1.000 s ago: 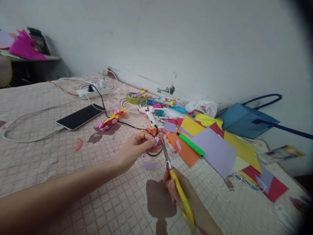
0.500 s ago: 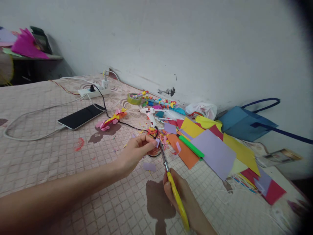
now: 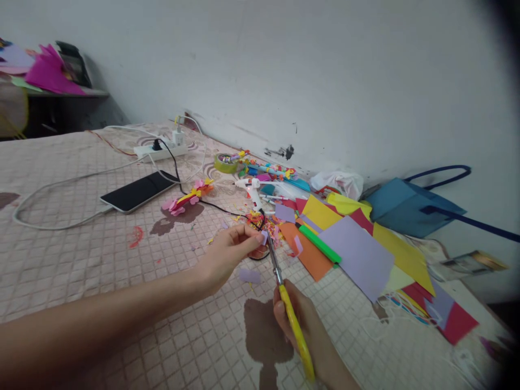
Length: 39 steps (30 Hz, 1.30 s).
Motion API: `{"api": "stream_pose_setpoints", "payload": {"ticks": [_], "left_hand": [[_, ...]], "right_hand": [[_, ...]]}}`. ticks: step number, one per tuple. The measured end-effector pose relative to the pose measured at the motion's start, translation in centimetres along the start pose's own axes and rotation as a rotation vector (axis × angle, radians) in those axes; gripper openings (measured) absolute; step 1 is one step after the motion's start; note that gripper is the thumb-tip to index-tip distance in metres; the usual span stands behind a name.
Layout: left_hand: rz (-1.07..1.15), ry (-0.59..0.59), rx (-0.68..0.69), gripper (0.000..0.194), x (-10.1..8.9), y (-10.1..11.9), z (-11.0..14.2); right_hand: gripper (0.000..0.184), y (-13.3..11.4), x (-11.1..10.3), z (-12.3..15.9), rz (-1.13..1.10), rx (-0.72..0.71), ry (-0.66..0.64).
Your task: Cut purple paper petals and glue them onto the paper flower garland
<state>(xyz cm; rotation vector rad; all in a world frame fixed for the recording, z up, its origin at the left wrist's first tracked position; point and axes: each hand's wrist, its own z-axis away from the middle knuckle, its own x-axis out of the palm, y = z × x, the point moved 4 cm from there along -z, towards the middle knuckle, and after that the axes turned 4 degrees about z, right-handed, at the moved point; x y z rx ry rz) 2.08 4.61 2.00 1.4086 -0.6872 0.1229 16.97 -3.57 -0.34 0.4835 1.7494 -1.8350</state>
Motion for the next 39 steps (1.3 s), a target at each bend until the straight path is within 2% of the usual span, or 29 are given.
{"api": "stream_pose_setpoints", "payload": {"ticks": [12,17,20,25,29,39], "left_hand": [[0.005,0.042,-0.028,0.021,0.1,0.1,0.1],[0.014,0.044,-0.031,0.021,0.2,0.3,0.2],[0.016,0.045,-0.03,0.02,0.2,0.3,0.2],[0.014,0.039,-0.025,0.02,0.3,0.3,0.1],[0.003,0.043,-0.02,0.02,0.2,0.2,0.1],[-0.003,0.044,-0.011,0.02,-0.1,0.0,-0.1]], "right_hand": [[0.035,-0.9,0.1,-0.2,-0.039,-0.03,0.033],[0.039,-0.8,0.2,-0.2,-0.013,0.031,0.021],[0.04,-0.6,0.2,-0.1,-0.002,0.022,0.008],[0.037,0.3,0.2,0.1,-0.013,0.014,-0.015],[0.035,1.0,0.4,0.2,-0.048,0.071,-0.039],[0.028,-0.4,0.3,0.1,-0.043,0.056,0.0]]}}
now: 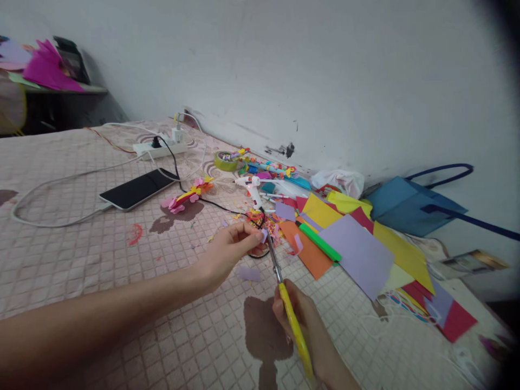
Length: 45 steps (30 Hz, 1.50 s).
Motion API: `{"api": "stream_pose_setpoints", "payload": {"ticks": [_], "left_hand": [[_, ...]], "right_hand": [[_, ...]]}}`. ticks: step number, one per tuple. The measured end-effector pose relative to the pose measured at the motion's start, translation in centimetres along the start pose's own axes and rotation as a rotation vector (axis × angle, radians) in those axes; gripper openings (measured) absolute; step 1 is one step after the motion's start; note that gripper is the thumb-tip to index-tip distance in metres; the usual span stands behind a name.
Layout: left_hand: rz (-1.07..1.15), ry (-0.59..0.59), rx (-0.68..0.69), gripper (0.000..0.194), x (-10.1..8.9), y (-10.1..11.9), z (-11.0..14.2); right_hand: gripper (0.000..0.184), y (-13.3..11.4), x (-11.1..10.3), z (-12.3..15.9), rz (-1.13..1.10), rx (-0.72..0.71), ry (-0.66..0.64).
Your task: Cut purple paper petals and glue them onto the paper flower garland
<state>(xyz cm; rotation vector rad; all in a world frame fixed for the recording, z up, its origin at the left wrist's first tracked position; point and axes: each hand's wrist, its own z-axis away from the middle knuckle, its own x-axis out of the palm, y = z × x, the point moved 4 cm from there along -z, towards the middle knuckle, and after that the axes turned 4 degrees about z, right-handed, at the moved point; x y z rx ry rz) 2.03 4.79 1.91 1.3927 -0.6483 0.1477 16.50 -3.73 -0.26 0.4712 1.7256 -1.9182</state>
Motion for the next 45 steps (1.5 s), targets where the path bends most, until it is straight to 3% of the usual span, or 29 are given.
{"api": "stream_pose_setpoints", "payload": {"ticks": [15,21,27,34,45], "left_hand": [[0.049,-0.032,0.017,0.017,0.0,-0.1,-0.2],[0.079,-0.029,0.006,0.016,0.0,0.1,-0.2],[0.088,-0.06,-0.014,0.017,0.0,0.4,-0.3],[0.024,-0.044,-0.013,0.018,0.0,0.4,-0.1],[-0.098,-0.06,0.024,0.02,0.0,0.7,-0.2]], "right_hand": [[0.034,0.0,-0.1,0.1,-0.056,0.034,0.019],[0.035,1.3,0.1,0.0,-0.057,0.07,-0.037],[0.043,0.7,-0.6,0.0,-0.004,-0.038,0.013],[0.048,0.8,-0.1,0.2,-0.08,-0.015,-0.115],[0.046,0.6,-0.4,0.2,-0.026,-0.043,-0.126]]}}
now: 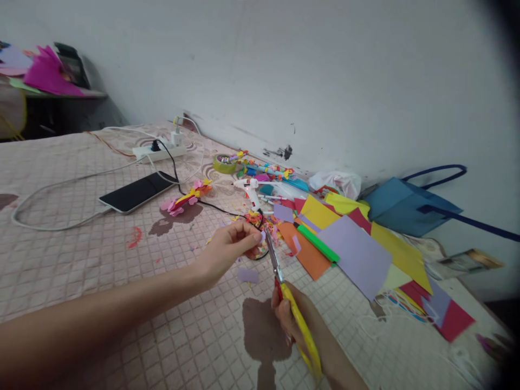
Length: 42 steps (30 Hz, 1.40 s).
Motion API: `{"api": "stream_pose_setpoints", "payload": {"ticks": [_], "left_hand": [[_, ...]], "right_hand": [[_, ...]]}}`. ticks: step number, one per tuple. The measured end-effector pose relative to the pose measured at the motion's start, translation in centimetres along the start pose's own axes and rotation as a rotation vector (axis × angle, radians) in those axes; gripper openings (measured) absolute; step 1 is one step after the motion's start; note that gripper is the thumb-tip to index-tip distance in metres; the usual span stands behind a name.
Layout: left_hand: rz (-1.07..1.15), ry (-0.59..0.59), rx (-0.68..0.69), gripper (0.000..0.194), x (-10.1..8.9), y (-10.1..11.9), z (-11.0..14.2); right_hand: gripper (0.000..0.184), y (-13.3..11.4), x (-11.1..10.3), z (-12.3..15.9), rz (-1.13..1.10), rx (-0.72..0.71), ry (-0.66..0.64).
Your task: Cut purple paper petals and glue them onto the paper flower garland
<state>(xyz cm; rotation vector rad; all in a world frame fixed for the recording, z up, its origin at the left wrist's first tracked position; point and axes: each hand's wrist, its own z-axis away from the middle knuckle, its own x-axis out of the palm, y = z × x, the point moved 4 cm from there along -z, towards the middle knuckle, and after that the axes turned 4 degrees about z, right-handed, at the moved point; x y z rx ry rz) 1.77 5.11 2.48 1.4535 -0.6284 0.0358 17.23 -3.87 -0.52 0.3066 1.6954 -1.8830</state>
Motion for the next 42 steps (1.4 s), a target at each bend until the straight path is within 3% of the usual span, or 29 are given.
{"api": "stream_pose_setpoints", "payload": {"ticks": [12,23,42], "left_hand": [[0.023,-0.051,0.025,0.019,-0.1,-0.1,-0.1],[0.022,-0.058,-0.023,0.021,-0.1,0.1,-0.2],[0.025,-0.062,-0.023,0.019,-0.1,0.2,-0.3]], "right_hand": [[0.046,-0.3,-0.6,-0.1,0.141,-0.052,0.047],[0.041,-1.4,-1.0,0.0,0.076,-0.004,0.081],[0.032,-0.8,-1.1,0.2,0.154,-0.04,0.044]]}}
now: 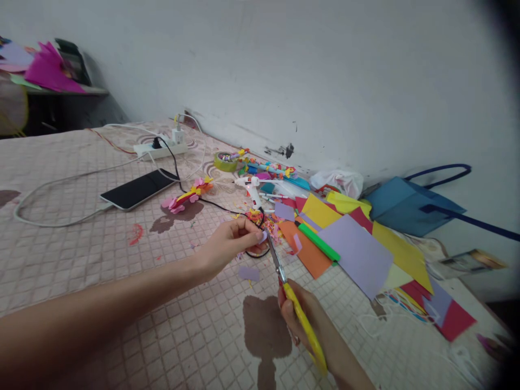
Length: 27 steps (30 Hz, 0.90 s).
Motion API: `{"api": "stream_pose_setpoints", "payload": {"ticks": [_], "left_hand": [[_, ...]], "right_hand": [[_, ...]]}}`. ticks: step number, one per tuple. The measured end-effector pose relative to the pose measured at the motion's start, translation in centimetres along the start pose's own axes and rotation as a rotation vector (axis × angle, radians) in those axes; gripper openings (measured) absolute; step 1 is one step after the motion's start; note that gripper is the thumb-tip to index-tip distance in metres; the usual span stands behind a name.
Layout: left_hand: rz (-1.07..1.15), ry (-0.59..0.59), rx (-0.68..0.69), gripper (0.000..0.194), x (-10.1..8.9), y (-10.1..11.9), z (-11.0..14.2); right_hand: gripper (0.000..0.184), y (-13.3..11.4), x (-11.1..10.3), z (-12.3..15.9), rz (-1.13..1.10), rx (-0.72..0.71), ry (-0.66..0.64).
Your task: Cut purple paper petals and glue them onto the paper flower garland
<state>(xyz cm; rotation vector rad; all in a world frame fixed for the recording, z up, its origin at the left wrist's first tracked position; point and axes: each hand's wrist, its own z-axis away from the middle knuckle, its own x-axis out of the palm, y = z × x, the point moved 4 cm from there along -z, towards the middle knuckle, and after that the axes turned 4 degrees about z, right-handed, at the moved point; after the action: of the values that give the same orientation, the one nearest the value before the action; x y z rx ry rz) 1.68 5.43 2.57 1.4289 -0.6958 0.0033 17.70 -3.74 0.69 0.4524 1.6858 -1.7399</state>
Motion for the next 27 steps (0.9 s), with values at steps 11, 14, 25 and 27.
{"api": "stream_pose_setpoints", "payload": {"ticks": [11,14,25,27], "left_hand": [[-0.005,-0.017,0.007,0.021,-0.1,-0.2,-0.2],[-0.009,-0.021,0.005,0.021,-0.1,-0.2,-0.1],[-0.027,0.053,-0.032,0.02,-0.5,-0.3,-0.2],[0.019,0.049,-0.061,0.019,-0.4,-0.5,-0.2]], "right_hand": [[0.047,-0.2,0.1,-0.2,-0.114,0.042,-0.027],[0.049,-0.1,0.1,-0.2,-0.149,0.059,-0.014],[0.051,1.1,0.5,0.0,-0.253,0.1,-0.008],[0.052,1.0,0.5,-0.1,-0.22,0.103,-0.001]]}}
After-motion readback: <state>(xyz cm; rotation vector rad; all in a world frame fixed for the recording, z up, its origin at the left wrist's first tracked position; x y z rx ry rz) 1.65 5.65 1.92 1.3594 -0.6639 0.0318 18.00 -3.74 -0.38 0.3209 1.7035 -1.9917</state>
